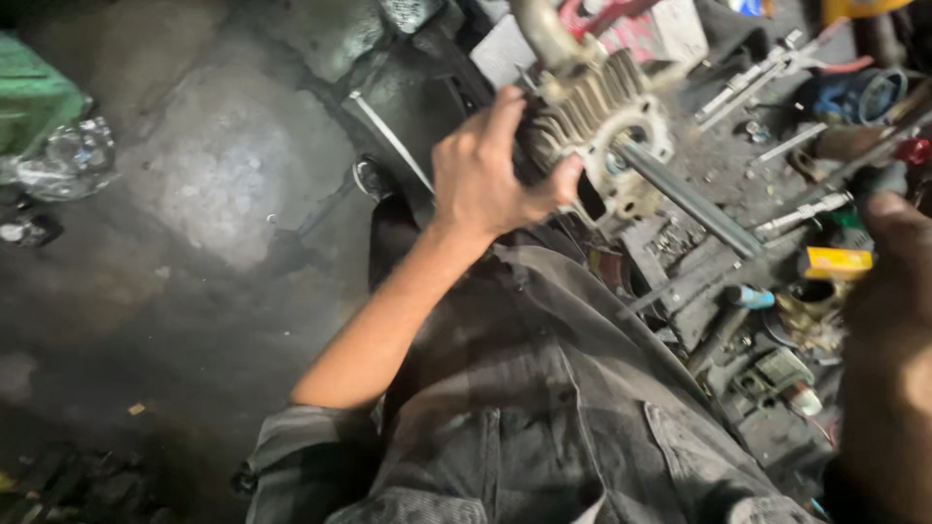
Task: The person works on a small engine cylinder head clamped in a bench vise, using a long metal rod and hammer to drive a valve or pin out of the head, repositioning the head repeatedly in the vise. They then use a screwdriver and a socket wrench on the part, holding the head up to view the bore before setting it back down.
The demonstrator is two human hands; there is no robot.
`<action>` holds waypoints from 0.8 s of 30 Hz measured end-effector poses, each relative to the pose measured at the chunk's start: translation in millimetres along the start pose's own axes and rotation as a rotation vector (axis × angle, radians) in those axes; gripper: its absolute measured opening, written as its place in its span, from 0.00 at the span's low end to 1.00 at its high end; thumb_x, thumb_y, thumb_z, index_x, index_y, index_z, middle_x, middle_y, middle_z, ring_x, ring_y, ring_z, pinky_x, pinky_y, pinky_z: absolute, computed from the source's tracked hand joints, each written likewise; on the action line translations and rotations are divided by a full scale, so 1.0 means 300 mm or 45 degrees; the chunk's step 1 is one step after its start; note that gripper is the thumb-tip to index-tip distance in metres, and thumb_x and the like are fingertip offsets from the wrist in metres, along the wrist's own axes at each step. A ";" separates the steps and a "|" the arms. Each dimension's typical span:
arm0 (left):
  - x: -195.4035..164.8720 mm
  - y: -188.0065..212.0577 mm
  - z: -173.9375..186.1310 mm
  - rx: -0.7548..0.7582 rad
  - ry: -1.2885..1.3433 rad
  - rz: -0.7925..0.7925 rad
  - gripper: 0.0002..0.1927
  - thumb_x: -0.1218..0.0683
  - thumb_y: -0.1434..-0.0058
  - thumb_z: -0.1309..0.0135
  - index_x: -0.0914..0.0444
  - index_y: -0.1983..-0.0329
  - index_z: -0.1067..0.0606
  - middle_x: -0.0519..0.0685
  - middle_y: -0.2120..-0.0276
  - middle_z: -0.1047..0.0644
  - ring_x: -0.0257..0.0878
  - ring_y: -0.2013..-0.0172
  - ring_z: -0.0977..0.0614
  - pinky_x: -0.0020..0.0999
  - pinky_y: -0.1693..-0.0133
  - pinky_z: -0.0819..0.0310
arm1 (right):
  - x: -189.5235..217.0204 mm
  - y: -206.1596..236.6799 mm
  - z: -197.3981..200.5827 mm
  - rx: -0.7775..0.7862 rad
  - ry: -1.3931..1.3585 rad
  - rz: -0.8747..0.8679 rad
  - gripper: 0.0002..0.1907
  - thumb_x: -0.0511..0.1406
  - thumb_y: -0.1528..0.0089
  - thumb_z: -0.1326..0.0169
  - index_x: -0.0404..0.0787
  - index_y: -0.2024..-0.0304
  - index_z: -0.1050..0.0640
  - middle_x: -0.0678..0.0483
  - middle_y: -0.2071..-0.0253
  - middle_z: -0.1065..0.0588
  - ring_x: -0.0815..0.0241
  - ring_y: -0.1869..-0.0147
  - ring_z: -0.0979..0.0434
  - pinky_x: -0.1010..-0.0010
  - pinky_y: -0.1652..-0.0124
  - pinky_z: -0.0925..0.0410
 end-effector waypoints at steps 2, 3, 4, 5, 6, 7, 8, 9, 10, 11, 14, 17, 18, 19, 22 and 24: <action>0.007 0.012 -0.005 0.034 0.043 0.009 0.38 0.34 0.39 0.43 0.69 0.41 0.30 0.58 0.61 0.19 0.52 0.62 0.13 0.45 0.58 0.16 | 0.124 -0.011 -0.033 0.206 0.720 0.451 0.29 0.37 0.40 0.52 0.26 0.39 0.31 0.43 0.62 0.23 0.49 0.59 0.19 0.55 0.50 0.26; 0.009 0.015 -0.007 0.043 0.052 0.009 0.38 0.34 0.38 0.43 0.70 0.41 0.30 0.58 0.61 0.18 0.52 0.62 0.13 0.45 0.58 0.16 | 0.158 -0.017 -0.063 0.381 1.115 0.660 0.28 0.36 0.40 0.52 0.26 0.39 0.30 0.43 0.63 0.23 0.48 0.58 0.19 0.54 0.48 0.26; 0.007 0.017 -0.004 0.028 0.031 0.002 0.39 0.34 0.38 0.42 0.70 0.41 0.31 0.59 0.61 0.19 0.53 0.61 0.14 0.45 0.57 0.16 | 0.154 -0.020 -0.102 0.628 1.446 0.775 0.27 0.35 0.39 0.53 0.26 0.40 0.30 0.43 0.63 0.22 0.47 0.57 0.19 0.53 0.46 0.26; 0.005 0.017 -0.003 0.017 0.017 -0.010 0.39 0.33 0.38 0.42 0.70 0.41 0.31 0.59 0.60 0.19 0.54 0.60 0.14 0.46 0.57 0.17 | 0.123 -0.027 -0.128 0.816 1.695 0.804 0.26 0.34 0.39 0.53 0.26 0.40 0.29 0.42 0.63 0.22 0.47 0.57 0.19 0.52 0.45 0.26; -0.002 0.014 0.001 0.006 0.010 -0.029 0.39 0.33 0.38 0.41 0.70 0.41 0.31 0.60 0.59 0.19 0.55 0.59 0.14 0.46 0.56 0.17 | 0.089 -0.031 -0.146 0.951 1.916 0.777 0.25 0.32 0.39 0.54 0.26 0.40 0.28 0.42 0.64 0.22 0.46 0.56 0.19 0.52 0.43 0.26; -0.002 0.010 -0.002 0.036 -0.006 -0.001 0.39 0.33 0.40 0.41 0.70 0.43 0.30 0.61 0.62 0.19 0.56 0.61 0.15 0.47 0.59 0.18 | 0.044 -0.032 -0.156 1.024 2.211 0.765 0.25 0.31 0.37 0.54 0.26 0.38 0.28 0.44 0.64 0.21 0.50 0.58 0.17 0.51 0.38 0.25; -0.006 0.005 -0.001 0.055 -0.024 0.026 0.39 0.34 0.42 0.41 0.70 0.44 0.30 0.61 0.65 0.20 0.57 0.64 0.15 0.48 0.61 0.19 | 0.007 -0.043 -0.161 1.093 2.264 0.695 0.28 0.37 0.35 0.55 0.26 0.35 0.31 0.42 0.62 0.21 0.52 0.62 0.17 0.55 0.48 0.24; -0.008 -0.002 0.000 0.071 -0.050 0.052 0.38 0.34 0.44 0.41 0.71 0.46 0.29 0.62 0.67 0.20 0.58 0.66 0.16 0.49 0.63 0.20 | -0.034 -0.052 -0.166 1.157 2.312 0.629 0.33 0.42 0.34 0.56 0.26 0.32 0.34 0.41 0.61 0.21 0.54 0.65 0.17 0.59 0.58 0.23; -0.013 -0.009 0.004 0.073 -0.032 0.067 0.38 0.34 0.45 0.42 0.70 0.47 0.29 0.61 0.68 0.21 0.57 0.67 0.16 0.48 0.64 0.20 | -0.058 -0.058 -0.159 1.220 2.359 0.595 0.32 0.40 0.34 0.56 0.26 0.32 0.35 0.39 0.59 0.21 0.53 0.66 0.17 0.63 0.67 0.24; -0.015 -0.016 0.007 0.086 -0.015 0.091 0.38 0.34 0.46 0.42 0.70 0.48 0.28 0.60 0.69 0.21 0.56 0.68 0.16 0.47 0.65 0.20 | -0.084 -0.059 -0.161 1.293 2.393 0.552 0.31 0.38 0.34 0.57 0.25 0.32 0.35 0.38 0.56 0.22 0.52 0.68 0.17 0.68 0.77 0.25; -0.021 -0.035 0.019 0.111 0.060 0.095 0.39 0.34 0.45 0.43 0.72 0.48 0.28 0.60 0.69 0.21 0.54 0.69 0.16 0.45 0.66 0.20 | -0.130 -0.054 -0.169 1.521 2.410 0.230 0.30 0.35 0.33 0.58 0.21 0.32 0.38 0.40 0.57 0.24 0.53 0.68 0.17 0.67 0.80 0.24; -0.022 -0.044 0.035 0.069 0.094 0.026 0.38 0.33 0.40 0.45 0.71 0.46 0.29 0.60 0.64 0.20 0.53 0.66 0.15 0.43 0.63 0.18 | -0.127 -0.069 -0.176 1.531 2.332 -0.299 0.41 0.45 0.40 0.53 0.28 0.30 0.41 0.48 0.57 0.24 0.55 0.67 0.17 0.67 0.71 0.23; -0.020 -0.045 0.040 0.039 0.104 0.003 0.37 0.33 0.38 0.45 0.70 0.44 0.29 0.59 0.61 0.20 0.53 0.65 0.15 0.42 0.61 0.17 | -0.116 -0.075 -0.168 1.494 2.307 -0.491 0.47 0.50 0.44 0.50 0.32 0.29 0.42 0.51 0.57 0.24 0.56 0.67 0.17 0.68 0.68 0.23; -0.014 -0.044 0.040 0.047 0.111 0.020 0.37 0.33 0.38 0.45 0.70 0.44 0.29 0.60 0.62 0.20 0.54 0.65 0.15 0.42 0.61 0.17 | -0.077 -0.100 -0.220 1.280 1.960 -0.171 0.36 0.46 0.39 0.52 0.32 0.35 0.38 0.47 0.55 0.25 0.55 0.66 0.18 0.69 0.67 0.24; -0.006 -0.039 0.032 0.069 0.088 0.021 0.38 0.33 0.41 0.44 0.71 0.46 0.29 0.61 0.66 0.21 0.54 0.66 0.16 0.43 0.62 0.18 | -0.085 -0.104 -0.195 0.724 0.909 -0.814 0.32 0.44 0.38 0.51 0.32 0.36 0.36 0.47 0.52 0.25 0.55 0.60 0.20 0.67 0.62 0.26; -0.006 -0.035 0.023 0.111 0.080 0.026 0.39 0.33 0.45 0.42 0.72 0.49 0.28 0.60 0.69 0.21 0.54 0.69 0.16 0.45 0.66 0.20 | -0.110 -0.080 -0.169 0.306 0.043 -1.045 0.30 0.43 0.37 0.51 0.32 0.37 0.34 0.47 0.49 0.25 0.54 0.56 0.21 0.66 0.58 0.27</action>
Point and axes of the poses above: each hand's wrist, its own y-axis away from the middle knuckle, its own z-axis out of the back of the hand, x = y × z, the point moved 5 cm from there along -y, towards the middle knuckle
